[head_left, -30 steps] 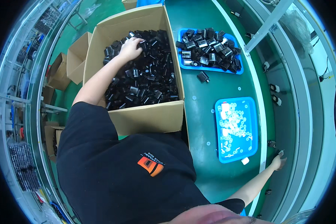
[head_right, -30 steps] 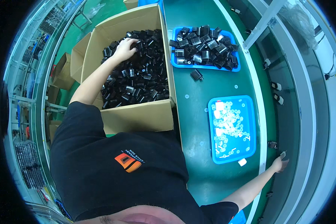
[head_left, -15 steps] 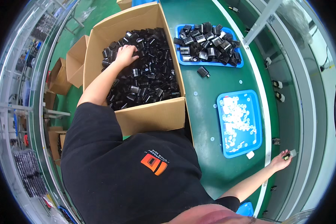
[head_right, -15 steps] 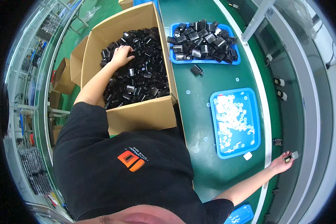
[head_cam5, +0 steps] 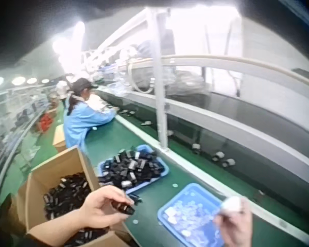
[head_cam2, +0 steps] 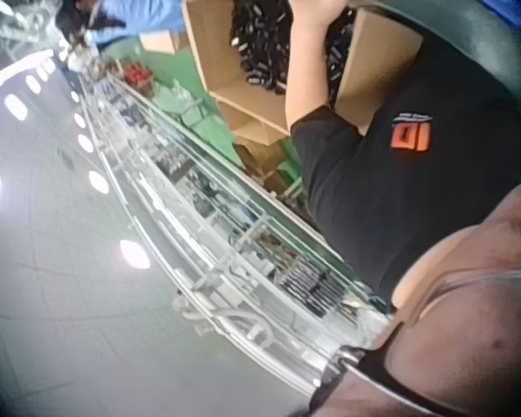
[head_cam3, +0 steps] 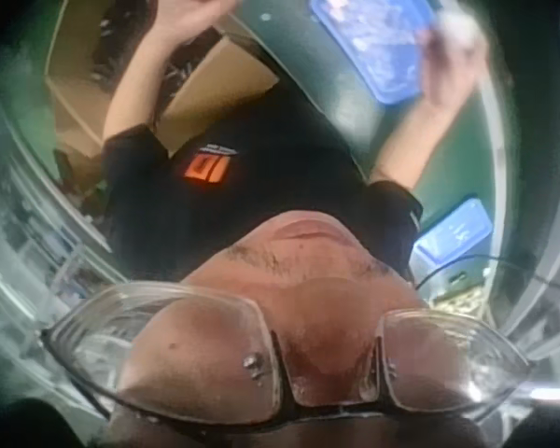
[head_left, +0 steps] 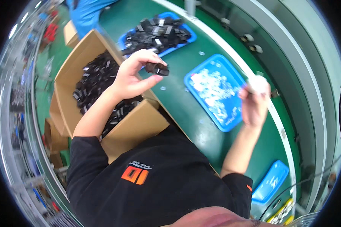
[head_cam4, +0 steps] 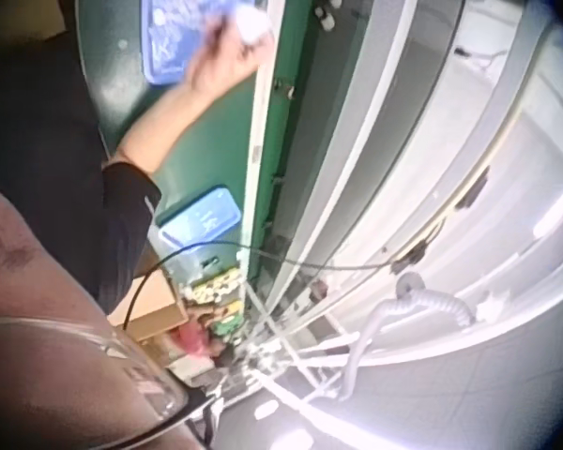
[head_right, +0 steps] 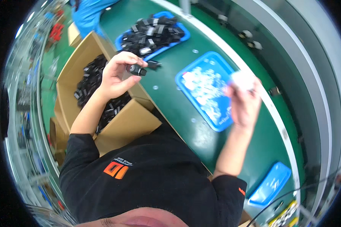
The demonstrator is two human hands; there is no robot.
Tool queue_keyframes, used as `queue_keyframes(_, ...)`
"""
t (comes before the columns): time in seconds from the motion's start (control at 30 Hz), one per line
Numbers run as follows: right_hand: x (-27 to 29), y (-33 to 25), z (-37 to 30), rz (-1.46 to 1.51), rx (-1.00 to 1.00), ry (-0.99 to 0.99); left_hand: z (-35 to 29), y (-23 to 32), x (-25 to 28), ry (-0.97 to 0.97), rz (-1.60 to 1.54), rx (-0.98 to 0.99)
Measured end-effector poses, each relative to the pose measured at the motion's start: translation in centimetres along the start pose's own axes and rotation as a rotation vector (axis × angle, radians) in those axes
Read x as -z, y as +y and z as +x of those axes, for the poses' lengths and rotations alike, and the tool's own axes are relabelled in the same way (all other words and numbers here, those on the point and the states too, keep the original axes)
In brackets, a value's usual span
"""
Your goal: The person assembles small black plastic casings and white plastic inserts by hand, taking components from a blue plastic tray and a cardboard shipping box and combining them into assembled units.
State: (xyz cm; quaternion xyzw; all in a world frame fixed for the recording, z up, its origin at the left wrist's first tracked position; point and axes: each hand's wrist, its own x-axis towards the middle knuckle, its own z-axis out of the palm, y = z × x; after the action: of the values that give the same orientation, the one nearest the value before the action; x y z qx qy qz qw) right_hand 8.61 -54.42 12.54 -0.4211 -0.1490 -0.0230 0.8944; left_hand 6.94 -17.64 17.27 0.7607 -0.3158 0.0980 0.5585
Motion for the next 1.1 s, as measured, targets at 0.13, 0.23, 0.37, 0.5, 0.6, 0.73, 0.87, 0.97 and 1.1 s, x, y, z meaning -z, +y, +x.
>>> queue_keyframes(0.13,-3.3,0.6,-0.6,-0.164,0.027,-0.007,5.2,1.2,-6.4,-0.141,-0.358,0.169)
queue_keyframes(0.23,-3.6,-0.2,-1.2,-0.196,0.006,0.086,7.1,1.0,-9.4,-0.223,-0.51,0.272)
queue_keyframes(0.37,-2.5,-0.6,-1.7,-0.286,0.122,0.092,7.3,0.3,-11.5,-0.235,-0.599,0.362)
queue_keyframes(0.5,-1.9,-0.9,-1.3,-0.542,0.104,0.021,7.0,-0.7,-12.3,-0.238,-0.603,0.32)
queue_keyframes(0.6,-2.5,-1.0,-1.2,-0.599,0.062,0.03,6.8,-1.4,-12.3,-0.249,-0.187,0.154)
queue_keyframes(0.73,-3.4,-0.5,-1.2,-0.501,-0.066,0.101,6.9,-1.4,-12.2,-0.303,-0.149,0.242)
queue_keyframes(0.87,-3.2,0.3,-1.1,-0.438,-0.115,0.114,6.7,-1.8,-12.4,-0.212,-0.228,0.253)
queue_keyframes(0.97,-3.0,0.1,-1.0,-0.437,-0.171,0.075,6.5,-1.8,-12.3,-0.237,-0.218,0.25)
queue_keyframes(1.1,-1.9,1.1,-0.9,-0.472,-0.151,-0.063,6.8,-1.4,-12.0,-0.343,-0.014,0.183)
